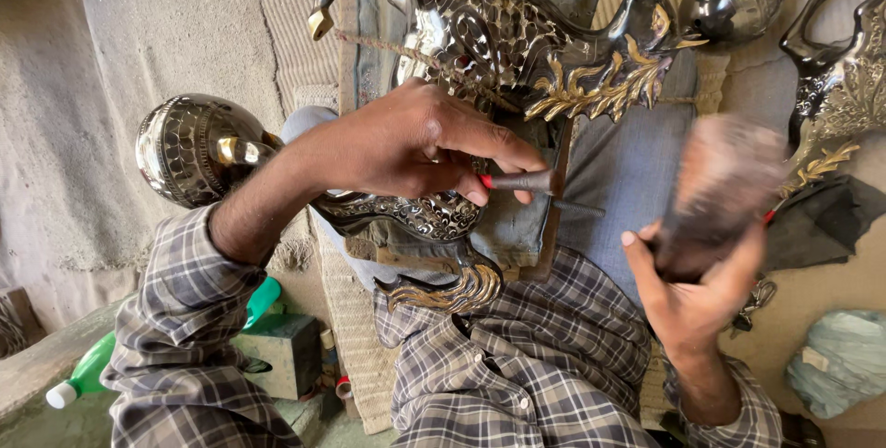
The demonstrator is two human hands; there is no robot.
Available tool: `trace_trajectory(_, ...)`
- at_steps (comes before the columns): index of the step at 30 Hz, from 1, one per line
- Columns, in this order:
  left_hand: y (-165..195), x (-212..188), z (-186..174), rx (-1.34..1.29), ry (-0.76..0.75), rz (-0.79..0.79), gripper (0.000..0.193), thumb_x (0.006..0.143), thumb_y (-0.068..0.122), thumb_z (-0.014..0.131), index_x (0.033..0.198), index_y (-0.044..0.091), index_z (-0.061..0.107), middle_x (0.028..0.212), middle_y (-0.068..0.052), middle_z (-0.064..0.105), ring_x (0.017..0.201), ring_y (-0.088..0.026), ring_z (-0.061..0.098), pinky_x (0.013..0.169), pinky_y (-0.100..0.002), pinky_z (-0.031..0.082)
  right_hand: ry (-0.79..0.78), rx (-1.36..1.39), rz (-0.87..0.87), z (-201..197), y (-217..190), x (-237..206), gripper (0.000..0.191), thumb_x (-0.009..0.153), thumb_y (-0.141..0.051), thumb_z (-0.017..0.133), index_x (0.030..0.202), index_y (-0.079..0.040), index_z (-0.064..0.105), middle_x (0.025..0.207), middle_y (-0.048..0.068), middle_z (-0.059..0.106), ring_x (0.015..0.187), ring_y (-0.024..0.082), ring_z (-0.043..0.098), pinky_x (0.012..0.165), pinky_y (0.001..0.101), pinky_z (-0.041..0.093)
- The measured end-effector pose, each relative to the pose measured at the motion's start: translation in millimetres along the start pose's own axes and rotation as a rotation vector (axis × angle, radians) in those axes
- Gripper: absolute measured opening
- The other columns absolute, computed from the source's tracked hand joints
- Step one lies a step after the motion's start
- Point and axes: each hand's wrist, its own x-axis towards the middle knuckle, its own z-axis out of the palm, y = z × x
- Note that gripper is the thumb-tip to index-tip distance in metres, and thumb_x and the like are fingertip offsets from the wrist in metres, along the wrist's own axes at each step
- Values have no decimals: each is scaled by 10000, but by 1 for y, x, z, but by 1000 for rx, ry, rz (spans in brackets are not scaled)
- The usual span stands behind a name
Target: The person uses a hammer and chisel to shape a small metal piece on a metal horse figurine, then applies liquid to a sharpening stone and sharpens the chisel on it. The person repeatedly strokes the chisel on the stone while holding it steady.
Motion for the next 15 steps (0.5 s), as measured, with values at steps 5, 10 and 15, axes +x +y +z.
trace_trajectory(5, 0, 1, -2, 10, -22, -9, 462, 897, 129, 784, 1342, 182, 672, 1242, -19, 763, 1010, -186, 796, 799, -353, 645, 114, 239, -131, -2, 3, -6, 898, 969, 83, 765, 1547, -90, 99, 1041, 65, 674, 815, 113, 662, 737, 246, 592)
trace_trajectory(10, 0, 1, -2, 29, -30, 8, 471, 900, 147, 781, 1354, 189, 664, 1254, -23, 756, 1018, -190, 787, 837, -368, 642, -76, -320, -247, -4, 16, -4, 794, 792, 132, 779, 1422, -69, 340, 911, 198, 657, 749, 242, 650, 668, 364, 551)
trace_trajectory(15, -1, 5, -2, 51, -38, 35, 462, 907, 157, 775, 1356, 166, 666, 1250, -34, 755, 1017, -194, 784, 829, -370, 642, -118, -28, -98, -1, 20, 0, 717, 882, 144, 756, 1441, 12, 327, 949, 149, 662, 778, 189, 671, 669, 299, 572)
